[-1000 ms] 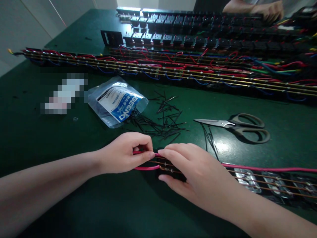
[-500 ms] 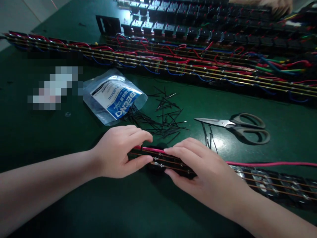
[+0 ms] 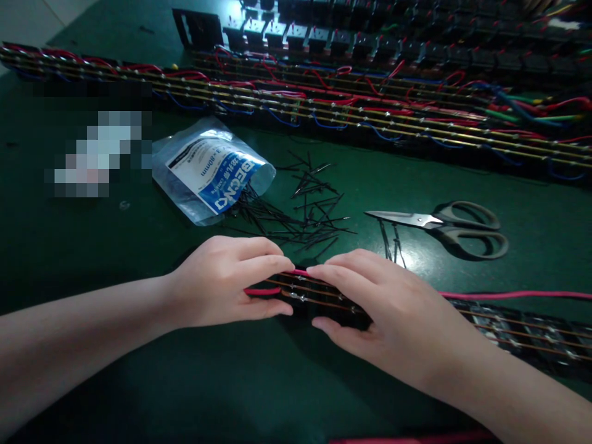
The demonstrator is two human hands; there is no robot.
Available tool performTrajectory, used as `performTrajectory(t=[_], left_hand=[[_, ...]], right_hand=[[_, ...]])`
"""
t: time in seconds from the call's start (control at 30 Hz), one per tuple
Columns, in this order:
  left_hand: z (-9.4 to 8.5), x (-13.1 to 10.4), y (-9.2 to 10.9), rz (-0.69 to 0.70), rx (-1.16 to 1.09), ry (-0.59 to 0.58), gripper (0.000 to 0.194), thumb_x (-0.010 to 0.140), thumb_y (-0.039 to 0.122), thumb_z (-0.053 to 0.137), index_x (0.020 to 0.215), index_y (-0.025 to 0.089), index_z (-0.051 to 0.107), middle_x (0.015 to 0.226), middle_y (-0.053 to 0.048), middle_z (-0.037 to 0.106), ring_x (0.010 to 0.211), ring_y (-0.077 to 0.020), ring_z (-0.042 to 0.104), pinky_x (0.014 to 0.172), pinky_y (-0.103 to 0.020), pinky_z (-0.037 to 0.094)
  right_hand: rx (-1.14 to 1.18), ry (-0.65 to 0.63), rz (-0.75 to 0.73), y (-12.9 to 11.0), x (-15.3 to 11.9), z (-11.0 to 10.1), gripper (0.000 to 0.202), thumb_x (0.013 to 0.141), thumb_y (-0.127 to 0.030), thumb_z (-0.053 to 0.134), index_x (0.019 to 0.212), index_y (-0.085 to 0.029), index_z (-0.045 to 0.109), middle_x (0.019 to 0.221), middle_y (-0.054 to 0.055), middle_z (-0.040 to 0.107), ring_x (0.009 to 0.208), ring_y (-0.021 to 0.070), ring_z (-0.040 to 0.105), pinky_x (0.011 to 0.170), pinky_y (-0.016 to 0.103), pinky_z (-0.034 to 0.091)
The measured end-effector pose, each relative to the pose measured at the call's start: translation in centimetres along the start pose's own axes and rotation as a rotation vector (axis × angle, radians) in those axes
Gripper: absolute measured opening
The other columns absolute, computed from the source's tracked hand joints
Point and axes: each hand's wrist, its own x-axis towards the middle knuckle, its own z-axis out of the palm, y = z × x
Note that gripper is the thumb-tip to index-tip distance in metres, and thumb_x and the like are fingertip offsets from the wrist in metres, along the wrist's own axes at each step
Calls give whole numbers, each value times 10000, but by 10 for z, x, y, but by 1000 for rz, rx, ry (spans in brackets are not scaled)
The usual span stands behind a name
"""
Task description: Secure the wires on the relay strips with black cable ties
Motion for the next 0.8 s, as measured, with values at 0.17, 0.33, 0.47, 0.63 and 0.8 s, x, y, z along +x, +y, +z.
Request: performTrajectory(t=[0.17, 0.33, 0.47, 0.63, 0.8], left_hand=[[-1, 0, 2, -18, 6, 8, 294, 932, 354, 695, 1113, 128, 647, 1009, -76, 730, 820, -153, 705, 660, -257, 558], [0, 2, 8, -58, 132, -22, 308, 919, 424, 676, 1060, 154, 627, 1001, -74, 734, 812, -216, 700, 636, -341, 526], [0, 1, 15, -81, 210, -36, 384, 932, 492, 665, 1122, 162, 623, 1037, -77, 738, 845, -235, 688, 693, -380, 507], [2, -1, 19, -103, 136, -26, 348, 950, 452, 667, 1110, 145, 633, 1021, -62, 745, 902, -224, 685, 770, -388, 508], [1, -1, 23, -111, 156, -48, 371, 951, 488, 658, 1057, 133, 637, 976, -61, 752, 872, -244, 700, 735, -410, 505]], right_hand=[[-47, -12, 16, 4, -2, -4, 390, 706, -178, 887, 1021, -159, 657, 897, 47, 703, 783, 227, 651, 590, 338, 543], [-12, 49, -33, 6, -3, 2, 361, 770, -177, 848, 1077, -131, 662, 950, 72, 695, 832, 224, 648, 644, 334, 549], [21, 73, -46, 5, -2, 6, 338, 797, -185, 828, 1086, -123, 664, 930, 72, 680, 827, 217, 636, 647, 320, 537], [27, 68, -39, 2, -1, 7, 277, 817, -193, 809, 1046, -142, 662, 902, 62, 675, 805, 207, 629, 637, 308, 515], [-40, 7, -44, -1, 3, 3, 227, 807, -235, 821, 951, -170, 657, 848, 44, 666, 748, 193, 595, 597, 295, 453]])
